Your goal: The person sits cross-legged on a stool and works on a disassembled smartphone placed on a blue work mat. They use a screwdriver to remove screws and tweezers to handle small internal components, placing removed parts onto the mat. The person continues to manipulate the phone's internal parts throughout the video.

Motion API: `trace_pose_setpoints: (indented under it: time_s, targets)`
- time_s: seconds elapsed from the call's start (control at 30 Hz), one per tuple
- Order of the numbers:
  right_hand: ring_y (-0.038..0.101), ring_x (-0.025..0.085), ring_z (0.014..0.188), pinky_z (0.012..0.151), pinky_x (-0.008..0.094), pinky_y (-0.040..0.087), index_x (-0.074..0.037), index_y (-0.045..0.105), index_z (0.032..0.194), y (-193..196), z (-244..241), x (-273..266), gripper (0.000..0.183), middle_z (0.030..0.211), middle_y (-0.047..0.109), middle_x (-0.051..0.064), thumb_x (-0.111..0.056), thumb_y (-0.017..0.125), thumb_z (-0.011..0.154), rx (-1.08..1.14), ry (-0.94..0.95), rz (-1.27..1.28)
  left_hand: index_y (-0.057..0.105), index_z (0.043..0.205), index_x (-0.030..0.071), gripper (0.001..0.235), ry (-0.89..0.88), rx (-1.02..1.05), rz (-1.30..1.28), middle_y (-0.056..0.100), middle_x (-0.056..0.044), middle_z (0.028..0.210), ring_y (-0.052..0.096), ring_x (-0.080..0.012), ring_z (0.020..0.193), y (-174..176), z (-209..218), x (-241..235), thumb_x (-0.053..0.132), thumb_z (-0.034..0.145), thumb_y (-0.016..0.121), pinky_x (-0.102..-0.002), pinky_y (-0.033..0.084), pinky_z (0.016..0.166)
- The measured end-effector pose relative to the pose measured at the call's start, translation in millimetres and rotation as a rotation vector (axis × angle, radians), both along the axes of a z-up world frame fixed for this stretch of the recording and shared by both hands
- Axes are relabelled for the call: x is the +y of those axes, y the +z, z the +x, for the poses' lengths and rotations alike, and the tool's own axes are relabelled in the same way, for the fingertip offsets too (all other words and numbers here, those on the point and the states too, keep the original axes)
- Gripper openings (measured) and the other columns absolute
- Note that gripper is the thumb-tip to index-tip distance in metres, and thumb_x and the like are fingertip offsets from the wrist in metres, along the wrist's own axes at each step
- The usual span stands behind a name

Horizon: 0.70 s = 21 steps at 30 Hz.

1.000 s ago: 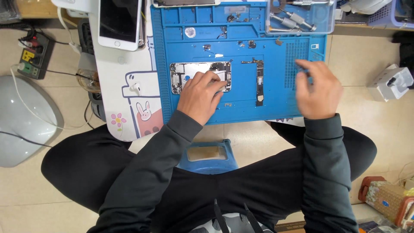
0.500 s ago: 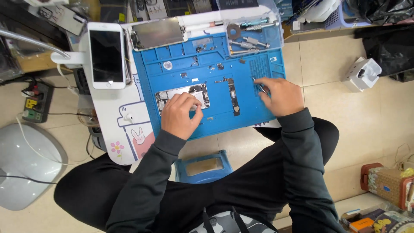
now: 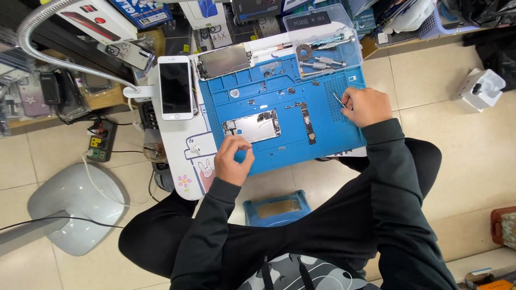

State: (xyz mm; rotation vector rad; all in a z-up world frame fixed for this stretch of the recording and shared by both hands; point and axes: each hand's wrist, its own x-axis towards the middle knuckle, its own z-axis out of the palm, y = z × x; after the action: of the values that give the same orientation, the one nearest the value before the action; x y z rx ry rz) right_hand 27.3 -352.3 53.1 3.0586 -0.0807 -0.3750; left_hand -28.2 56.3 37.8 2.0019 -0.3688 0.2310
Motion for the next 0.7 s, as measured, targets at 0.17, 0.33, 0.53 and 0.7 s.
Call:
trace_pose_setpoints:
  time_s: [0.17, 0.33, 0.53, 0.7]
  targets:
    - [0.078, 0.023, 0.091, 0.079, 0.043, 0.062, -0.026, 0.073, 0.093, 8, -9, 9, 0.009, 0.081, 0.078, -0.012, -0.030, 0.077, 0.086, -0.006, 0.013, -0.032, 0.069, 0.083, 0.021, 0.014, 0.056, -0.055, 0.003, 0.064, 0.008, 0.085, 0.064, -0.0129, 0.067, -1, -22, 12, 0.007, 0.082, 0.069, -0.029, 0.055, 0.066]
    - [0.077, 0.020, 0.092, 0.079, 0.042, 0.062, -0.025, 0.074, 0.102, 27, -23, -10, 0.010, 0.093, 0.078, -0.011, -0.027, 0.077, 0.092, -0.175, -0.004, 0.083, 0.062, 0.082, 0.020, 0.010, 0.096, -0.101, -0.030, 0.061, 0.004, 0.075, 0.050, -0.0159, 0.052, 12, -31, 18, 0.011, 0.085, 0.063, -0.031, 0.047, 0.053]
    - [0.064, 0.032, 0.092, 0.084, 0.041, 0.053, 0.000, 0.069, 0.084, 30, -40, -84, 0.037, 0.090, 0.074, 0.012, 0.016, 0.039, 0.070, -0.906, 0.163, 0.538, 0.053, 0.084, 0.002, 0.014, 0.410, -0.318, 0.014, 0.066, -0.020, 0.103, 0.065, -0.0358, 0.098, 97, -45, 121, -0.005, 0.092, 0.045, -0.044, 0.052, 0.090]
    - [0.054, 0.017, 0.075, 0.059, 0.033, 0.064, -0.006, 0.062, 0.086, -14, -24, -178, 0.033, 0.080, 0.054, 0.007, 0.011, 0.034, 0.079, -1.155, -0.332, 0.879, 0.053, 0.083, 0.003, 0.029, 0.856, -0.209, 0.011, 0.060, -0.013, 0.070, 0.061, -0.0229, 0.070, 56, -87, 272, -0.023, 0.090, 0.042, -0.035, 0.052, 0.079]
